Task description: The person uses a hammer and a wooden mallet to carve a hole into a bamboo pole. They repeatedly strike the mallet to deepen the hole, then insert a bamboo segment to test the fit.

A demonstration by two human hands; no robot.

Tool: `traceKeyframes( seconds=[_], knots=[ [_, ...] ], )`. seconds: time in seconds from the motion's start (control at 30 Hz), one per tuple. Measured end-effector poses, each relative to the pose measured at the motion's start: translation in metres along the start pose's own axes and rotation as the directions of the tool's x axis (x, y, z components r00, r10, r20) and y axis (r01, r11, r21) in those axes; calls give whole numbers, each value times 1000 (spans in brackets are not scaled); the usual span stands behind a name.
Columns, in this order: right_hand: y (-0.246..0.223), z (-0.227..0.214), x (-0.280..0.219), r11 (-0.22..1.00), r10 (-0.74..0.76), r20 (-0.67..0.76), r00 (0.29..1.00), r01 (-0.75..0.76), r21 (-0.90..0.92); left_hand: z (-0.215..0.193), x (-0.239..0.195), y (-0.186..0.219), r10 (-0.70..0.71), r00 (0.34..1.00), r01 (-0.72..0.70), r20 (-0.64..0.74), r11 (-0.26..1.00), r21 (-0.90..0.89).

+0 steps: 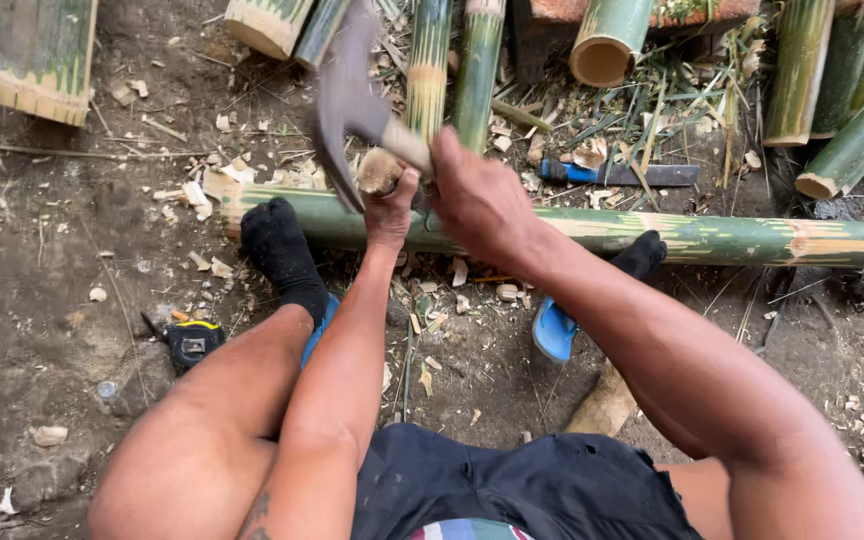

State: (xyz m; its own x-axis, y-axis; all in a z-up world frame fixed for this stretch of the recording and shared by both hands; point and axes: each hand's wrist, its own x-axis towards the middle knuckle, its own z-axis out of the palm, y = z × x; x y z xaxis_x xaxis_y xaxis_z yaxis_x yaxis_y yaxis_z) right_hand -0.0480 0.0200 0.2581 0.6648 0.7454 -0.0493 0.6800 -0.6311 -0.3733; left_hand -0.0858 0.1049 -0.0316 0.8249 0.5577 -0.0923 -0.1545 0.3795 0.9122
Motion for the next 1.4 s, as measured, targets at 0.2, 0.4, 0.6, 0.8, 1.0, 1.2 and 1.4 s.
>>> traceKeyframes(
  seconds=[0.2,0.4,0.6,0.8,1.0,1.2,1.4],
  knots=[
    [1,-10,6,993,119,251,961,-115,-31,5,6,-3,-88,996,84,-15,977,-198],
    [-23,-41,11,956,-225,-370,901,278,95,4,6,-20,-63,998,56,-23,971,-231],
    [2,13,9,946,268,330,905,-184,-265,2,8,-18,2,1000,-1,12,999,-44],
    [-23,-32,18,998,-62,18,998,61,21,9,5,2,-80,997,81,16,971,-224],
    [-28,-46,27,918,-255,-522,814,373,133,11,3,-7,-91,995,97,33,948,-304],
    [34,45,-3,959,253,235,939,-210,-191,4,11,-29,-78,996,80,30,996,-51],
    [32,4,-13,978,205,185,961,-197,-61,4,3,-28,-39,999,33,-28,982,-187]
  ],
)
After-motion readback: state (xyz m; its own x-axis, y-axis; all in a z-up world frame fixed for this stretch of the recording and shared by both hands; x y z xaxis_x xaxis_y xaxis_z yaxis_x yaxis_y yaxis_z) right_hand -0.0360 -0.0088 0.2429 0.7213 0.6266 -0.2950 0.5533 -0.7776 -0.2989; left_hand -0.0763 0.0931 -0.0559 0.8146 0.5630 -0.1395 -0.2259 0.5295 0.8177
